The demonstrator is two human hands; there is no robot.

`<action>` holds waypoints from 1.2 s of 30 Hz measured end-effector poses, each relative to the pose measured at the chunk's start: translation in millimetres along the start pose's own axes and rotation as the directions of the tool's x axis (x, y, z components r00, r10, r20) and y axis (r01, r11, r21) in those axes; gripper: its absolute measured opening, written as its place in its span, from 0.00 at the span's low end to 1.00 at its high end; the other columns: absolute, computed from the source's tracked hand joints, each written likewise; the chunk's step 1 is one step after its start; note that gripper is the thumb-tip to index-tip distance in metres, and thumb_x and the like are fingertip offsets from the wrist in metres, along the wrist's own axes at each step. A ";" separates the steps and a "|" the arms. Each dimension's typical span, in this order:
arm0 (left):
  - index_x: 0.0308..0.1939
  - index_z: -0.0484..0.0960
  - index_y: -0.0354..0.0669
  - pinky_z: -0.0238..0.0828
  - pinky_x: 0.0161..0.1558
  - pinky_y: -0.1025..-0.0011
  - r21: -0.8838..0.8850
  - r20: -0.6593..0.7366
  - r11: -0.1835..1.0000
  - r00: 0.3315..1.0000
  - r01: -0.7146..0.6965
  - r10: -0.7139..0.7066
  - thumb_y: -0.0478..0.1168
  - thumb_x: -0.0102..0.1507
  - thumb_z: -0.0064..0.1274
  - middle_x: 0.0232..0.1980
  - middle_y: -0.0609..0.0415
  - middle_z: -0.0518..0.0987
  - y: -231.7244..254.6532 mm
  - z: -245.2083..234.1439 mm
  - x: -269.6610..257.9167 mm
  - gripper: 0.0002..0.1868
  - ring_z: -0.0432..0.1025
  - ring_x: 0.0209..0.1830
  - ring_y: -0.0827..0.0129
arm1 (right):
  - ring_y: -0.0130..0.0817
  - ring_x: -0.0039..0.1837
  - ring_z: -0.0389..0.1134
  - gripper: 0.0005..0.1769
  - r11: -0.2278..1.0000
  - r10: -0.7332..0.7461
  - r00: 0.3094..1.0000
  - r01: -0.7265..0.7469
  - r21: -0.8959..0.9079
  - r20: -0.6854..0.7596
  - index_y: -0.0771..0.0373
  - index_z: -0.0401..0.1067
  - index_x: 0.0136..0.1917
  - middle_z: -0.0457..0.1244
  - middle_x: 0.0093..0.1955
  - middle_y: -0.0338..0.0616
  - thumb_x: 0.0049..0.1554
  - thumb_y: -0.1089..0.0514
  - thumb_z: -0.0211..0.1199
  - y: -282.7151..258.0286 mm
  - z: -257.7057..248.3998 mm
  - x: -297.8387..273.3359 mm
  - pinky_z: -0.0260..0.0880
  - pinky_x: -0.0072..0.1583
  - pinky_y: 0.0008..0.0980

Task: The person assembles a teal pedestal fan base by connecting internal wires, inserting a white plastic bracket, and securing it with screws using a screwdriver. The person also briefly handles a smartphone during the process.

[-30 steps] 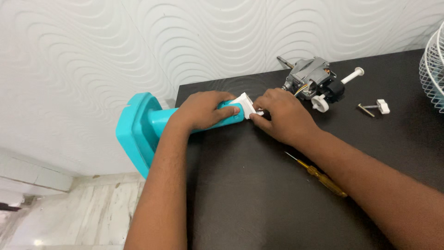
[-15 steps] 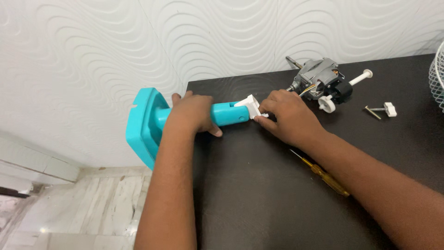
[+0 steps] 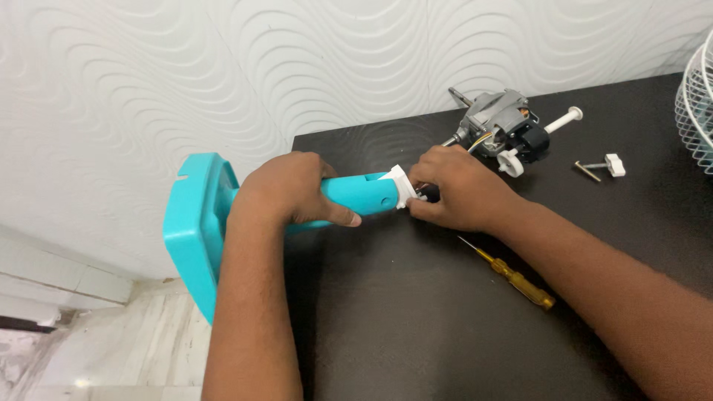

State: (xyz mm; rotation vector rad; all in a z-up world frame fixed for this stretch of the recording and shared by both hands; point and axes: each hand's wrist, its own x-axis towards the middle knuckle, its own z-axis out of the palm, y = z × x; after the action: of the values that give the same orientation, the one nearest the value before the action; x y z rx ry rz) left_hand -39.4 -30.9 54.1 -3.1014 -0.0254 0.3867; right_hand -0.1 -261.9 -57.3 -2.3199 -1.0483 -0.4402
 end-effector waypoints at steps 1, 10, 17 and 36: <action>0.53 0.88 0.52 0.77 0.52 0.58 -0.010 0.007 1.000 1.000 -0.016 0.016 0.60 0.39 0.74 0.47 0.47 0.86 1.6 -0.2 0.9 0.39 0.81 0.48 0.55 | 0.40 0.52 0.66 0.13 0.999 -0.026 1.000 0.026 0.031 0.002 0.61 0.76 0.43 0.67 0.43 0.42 0.46 0.54 0.73 1.3 -2.5 -0.6 0.65 0.58 0.42; 0.51 0.89 0.52 0.76 0.52 0.58 -0.083 0.009 0.987 0.991 -0.135 0.136 0.65 0.41 0.71 0.48 0.48 0.86 -3.7 14.1 19.9 0.39 0.80 0.50 0.55 | 0.40 0.49 0.68 0.11 1.000 0.003 0.989 -0.004 0.007 0.151 0.60 0.77 0.41 0.66 0.40 0.42 0.48 0.53 0.70 6.2 -12.2 0.5 0.66 0.57 0.40; 0.59 0.82 0.59 0.72 0.57 0.60 -0.223 -0.119 0.920 0.946 -0.323 0.303 0.54 0.52 0.66 0.57 0.55 0.83 -5.7 30.8 37.4 0.31 0.76 0.58 0.59 | 0.42 0.51 0.68 0.12 0.997 0.077 0.989 -0.078 0.007 0.128 0.60 0.77 0.45 0.66 0.44 0.43 0.52 0.51 0.69 14.5 -12.3 0.0 0.67 0.54 0.41; 0.71 0.68 0.60 0.64 0.50 0.54 0.272 -0.485 0.827 0.673 -0.491 0.559 0.63 0.54 0.64 0.48 0.48 0.79 1.7 82.2 57.4 0.44 0.73 0.49 0.54 | 0.40 0.49 0.68 0.14 0.977 0.214 0.972 -0.210 -0.042 0.100 0.59 0.76 0.50 0.65 0.46 0.43 0.54 0.51 0.69 11.2 -4.9 -0.3 0.68 0.52 0.40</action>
State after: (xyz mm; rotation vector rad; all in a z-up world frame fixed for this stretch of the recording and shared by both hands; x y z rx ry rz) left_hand -3.9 -30.5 -39.7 -2.9007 0.8851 -0.5120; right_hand 7.9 -271.1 -57.4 -2.4725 -0.8323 -0.2566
